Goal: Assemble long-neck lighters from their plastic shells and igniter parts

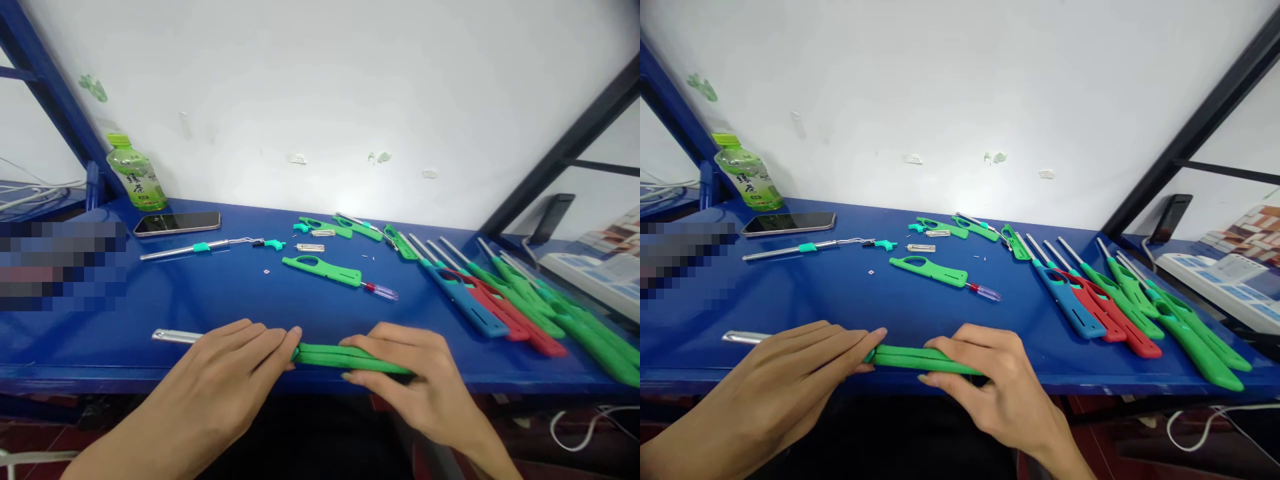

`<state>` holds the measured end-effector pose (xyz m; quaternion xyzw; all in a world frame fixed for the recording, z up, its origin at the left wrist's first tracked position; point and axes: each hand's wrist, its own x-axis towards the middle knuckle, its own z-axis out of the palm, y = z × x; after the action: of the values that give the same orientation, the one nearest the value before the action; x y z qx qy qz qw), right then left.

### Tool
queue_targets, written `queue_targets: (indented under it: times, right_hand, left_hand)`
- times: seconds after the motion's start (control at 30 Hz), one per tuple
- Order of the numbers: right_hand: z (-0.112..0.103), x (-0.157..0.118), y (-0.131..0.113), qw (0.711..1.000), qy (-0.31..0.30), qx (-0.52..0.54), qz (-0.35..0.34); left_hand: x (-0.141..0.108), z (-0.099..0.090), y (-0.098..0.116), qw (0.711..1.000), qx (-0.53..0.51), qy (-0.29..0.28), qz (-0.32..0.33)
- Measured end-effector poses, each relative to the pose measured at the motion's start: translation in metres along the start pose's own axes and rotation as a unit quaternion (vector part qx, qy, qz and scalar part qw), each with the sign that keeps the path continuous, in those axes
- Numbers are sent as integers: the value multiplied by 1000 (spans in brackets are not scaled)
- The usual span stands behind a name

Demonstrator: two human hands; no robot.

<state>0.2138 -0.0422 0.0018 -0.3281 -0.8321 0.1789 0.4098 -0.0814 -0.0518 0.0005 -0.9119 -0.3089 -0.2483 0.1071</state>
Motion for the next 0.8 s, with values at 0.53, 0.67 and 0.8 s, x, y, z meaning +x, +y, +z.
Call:
queue_targets:
  times: [0.53, 0.67, 0.8]
  right_hand:
    - [0, 1, 1, 998, 20, -28, -52]
    - [2, -4, 4, 974, 27, -173, -144]
    - [2, -2, 2, 961, 18, -217, -171]
  left_hand:
    - [22, -5, 4, 997, 3, 65, 41]
    - [15, 1, -8, 997, -72, 16, 15]
    - [15, 0, -15, 996, -85, 16, 28]
